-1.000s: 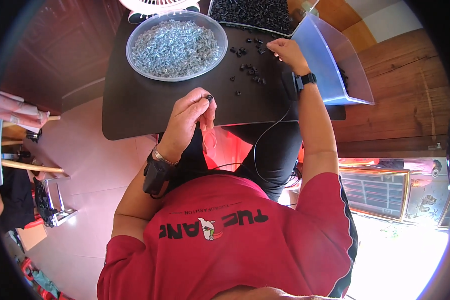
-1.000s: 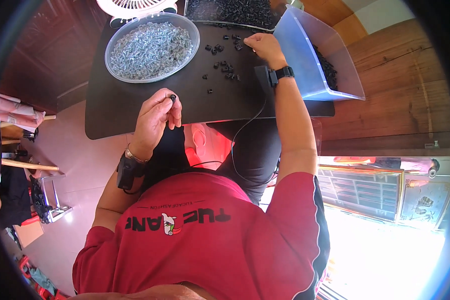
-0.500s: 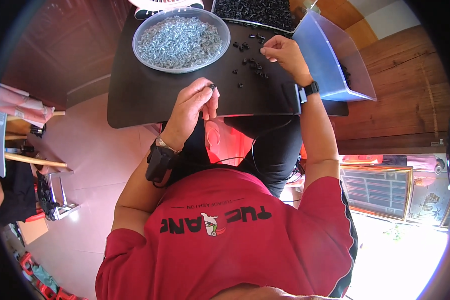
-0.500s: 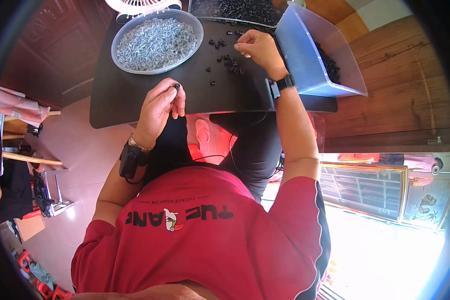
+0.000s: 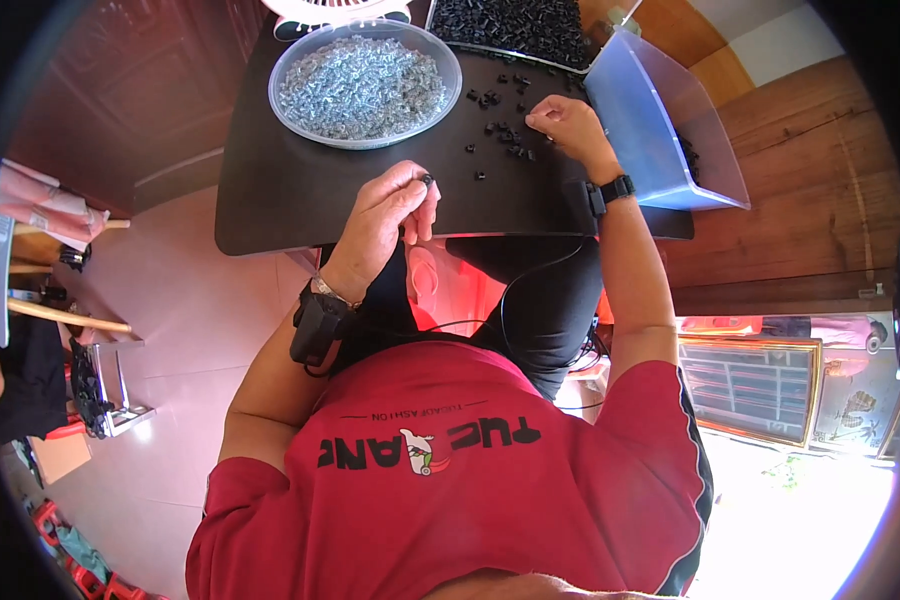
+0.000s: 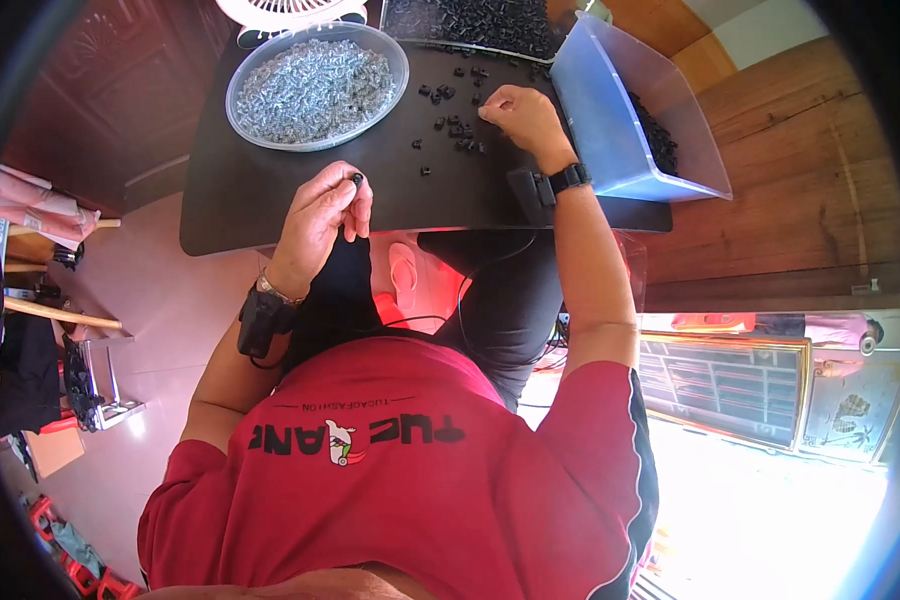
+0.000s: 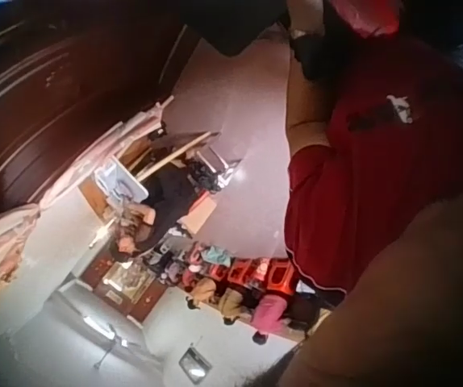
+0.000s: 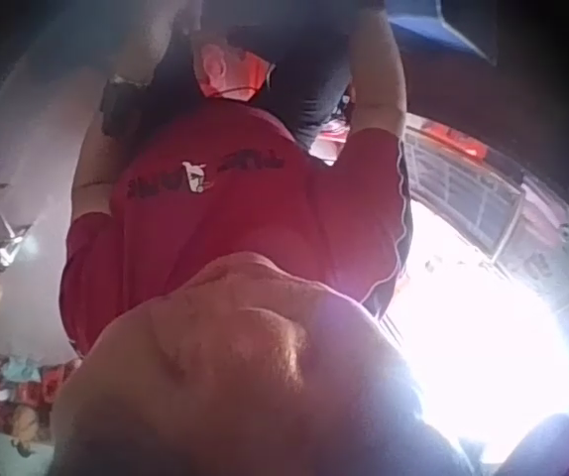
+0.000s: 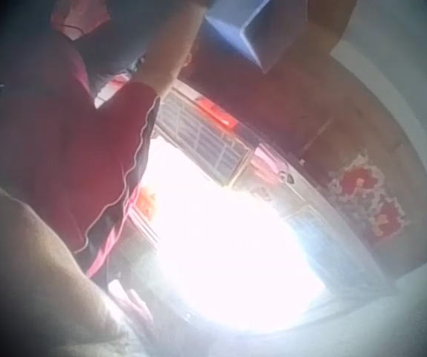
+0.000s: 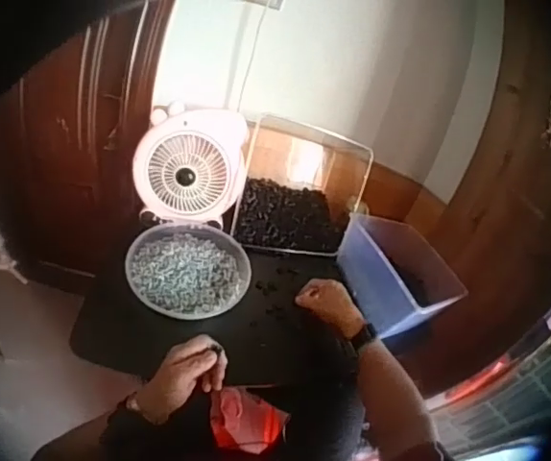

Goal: The person assembles small plastic components by fitting pieces together by hand.

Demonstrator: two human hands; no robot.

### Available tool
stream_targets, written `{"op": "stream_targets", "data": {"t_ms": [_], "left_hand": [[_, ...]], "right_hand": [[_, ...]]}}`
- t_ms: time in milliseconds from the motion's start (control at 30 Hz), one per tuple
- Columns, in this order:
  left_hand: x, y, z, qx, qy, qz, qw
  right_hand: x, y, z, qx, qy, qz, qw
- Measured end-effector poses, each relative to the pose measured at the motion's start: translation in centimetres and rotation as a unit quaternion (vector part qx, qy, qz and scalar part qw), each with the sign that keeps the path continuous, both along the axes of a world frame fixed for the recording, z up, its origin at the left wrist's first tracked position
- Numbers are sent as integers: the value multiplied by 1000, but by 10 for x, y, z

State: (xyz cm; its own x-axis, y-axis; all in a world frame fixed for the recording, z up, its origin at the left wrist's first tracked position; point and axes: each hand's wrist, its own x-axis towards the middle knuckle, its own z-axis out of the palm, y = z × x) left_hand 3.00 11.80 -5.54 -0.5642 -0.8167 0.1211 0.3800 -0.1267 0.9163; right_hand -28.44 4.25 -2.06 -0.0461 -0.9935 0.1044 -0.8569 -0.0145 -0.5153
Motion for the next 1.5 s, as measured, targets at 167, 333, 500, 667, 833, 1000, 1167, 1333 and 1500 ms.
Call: {"op": "stream_targets", "data": {"t_ms": [167,333,500,667,833,1000,1167,1333,1500], "left_hand": [[2,-3,-1,0,-7,-16,1000],[2,-2,0,-1,2,-29,1000],[2,-1,2,0,-4,-32,999],[1,-1,3,-4,-14,-27,1000],[1,-1,1,-18,-21,-11,1000],[0,-3,-1,-9,-19,-16,1000],[-2,-2,-1,-7,-3,-1,1000],[-1,-6,-5,-23,-9,-19,1000],[-1,-4,-4,-35,6,-7,999]], "right_hand": [[0,-26,10,68,-42,5,997],[10,-57,8,-23,125,-55,990],[11,-66,2,-31,190,-44,980],[10,-60,4,21,148,-48,988],[14,-53,0,-20,176,-32,984],[9,-50,-3,-53,153,18,987],[15,-44,-3,-51,144,11,988],[14,-38,3,-110,62,-3,992],[46,-8,27,-5,-178,99,979]]}}
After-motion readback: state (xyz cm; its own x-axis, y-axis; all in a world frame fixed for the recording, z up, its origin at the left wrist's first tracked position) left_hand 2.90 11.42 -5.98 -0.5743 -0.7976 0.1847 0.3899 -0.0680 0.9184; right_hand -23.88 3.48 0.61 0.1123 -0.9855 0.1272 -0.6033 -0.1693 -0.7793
